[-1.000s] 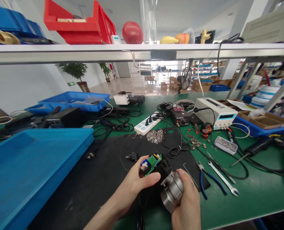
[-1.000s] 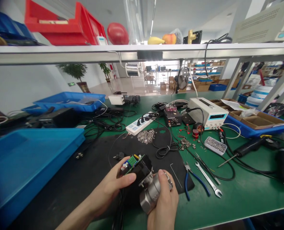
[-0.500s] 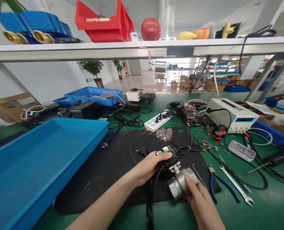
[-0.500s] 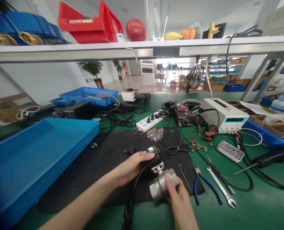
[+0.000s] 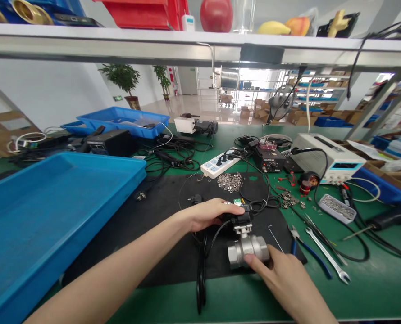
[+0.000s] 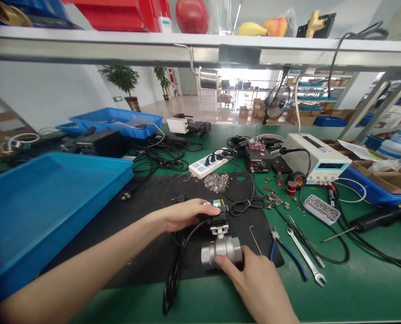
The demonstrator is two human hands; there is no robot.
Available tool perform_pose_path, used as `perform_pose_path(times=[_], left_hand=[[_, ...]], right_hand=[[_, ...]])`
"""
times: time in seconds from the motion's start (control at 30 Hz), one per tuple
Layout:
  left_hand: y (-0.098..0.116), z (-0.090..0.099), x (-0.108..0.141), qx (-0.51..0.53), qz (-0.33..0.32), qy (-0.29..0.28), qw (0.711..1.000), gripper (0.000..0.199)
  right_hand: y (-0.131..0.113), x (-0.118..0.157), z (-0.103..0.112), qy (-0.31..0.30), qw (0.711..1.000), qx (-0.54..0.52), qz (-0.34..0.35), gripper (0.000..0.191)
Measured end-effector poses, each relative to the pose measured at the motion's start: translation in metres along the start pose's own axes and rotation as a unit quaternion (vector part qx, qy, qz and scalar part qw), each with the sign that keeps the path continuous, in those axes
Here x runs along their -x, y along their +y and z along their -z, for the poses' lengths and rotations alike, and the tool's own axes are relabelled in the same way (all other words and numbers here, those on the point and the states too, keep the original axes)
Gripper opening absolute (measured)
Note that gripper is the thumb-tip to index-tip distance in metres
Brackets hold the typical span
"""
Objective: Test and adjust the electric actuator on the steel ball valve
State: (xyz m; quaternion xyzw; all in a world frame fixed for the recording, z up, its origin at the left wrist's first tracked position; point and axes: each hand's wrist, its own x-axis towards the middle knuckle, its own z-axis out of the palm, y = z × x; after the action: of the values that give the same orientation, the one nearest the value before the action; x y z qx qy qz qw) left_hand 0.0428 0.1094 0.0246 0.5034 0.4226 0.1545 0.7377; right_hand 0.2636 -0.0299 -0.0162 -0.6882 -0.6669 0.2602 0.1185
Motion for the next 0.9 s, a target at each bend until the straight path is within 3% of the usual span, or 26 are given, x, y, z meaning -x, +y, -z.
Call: perform_pose_path(times=[0.17, 0.3, 0.43, 0.57, 0.7, 0.8, 0.9], left_hand=[[0.006, 0.009, 0.0, -0.045, 0.015, -0.037, 0.998, 0.044], [0.01, 0.007, -0.001, -0.097, 0.009, -0.047, 0.994, 0.054], [0.014, 0.007, -0.004, -0.174, -0.024, -0.02, 0.984, 0.066], [0.015, 0.011, -0.006, -0.258, -0.067, 0.009, 0.964, 0.069], [0.01, 0.012, -0.004, -0.322, -0.162, 0.077, 0.93, 0.077], [0.006, 0.004, -0.004, -0.35, -0.27, 0.097, 0.892, 0.051], [0.003, -0.008, -0.008, -0.412, -0.371, 0.074, 0.829, 0.033]], right_hand=[[0.001, 0.008, -0.019, 0.02, 0.998, 0.061, -0.028, 0.064], [0.014, 0.012, -0.031, 0.119, 0.99, 0.08, 0.009, 0.068], [0.022, 0.012, -0.028, 0.225, 0.963, 0.112, 0.1, 0.073], [0.02, 0.005, -0.025, 0.224, 0.954, 0.084, 0.181, 0.066], [0.021, -0.002, -0.033, 0.206, 0.958, 0.007, 0.201, 0.068], [0.027, -0.005, -0.041, 0.185, 0.957, -0.015, 0.224, 0.073], [0.034, -0.006, -0.045, 0.17, 0.956, 0.001, 0.241, 0.071]])
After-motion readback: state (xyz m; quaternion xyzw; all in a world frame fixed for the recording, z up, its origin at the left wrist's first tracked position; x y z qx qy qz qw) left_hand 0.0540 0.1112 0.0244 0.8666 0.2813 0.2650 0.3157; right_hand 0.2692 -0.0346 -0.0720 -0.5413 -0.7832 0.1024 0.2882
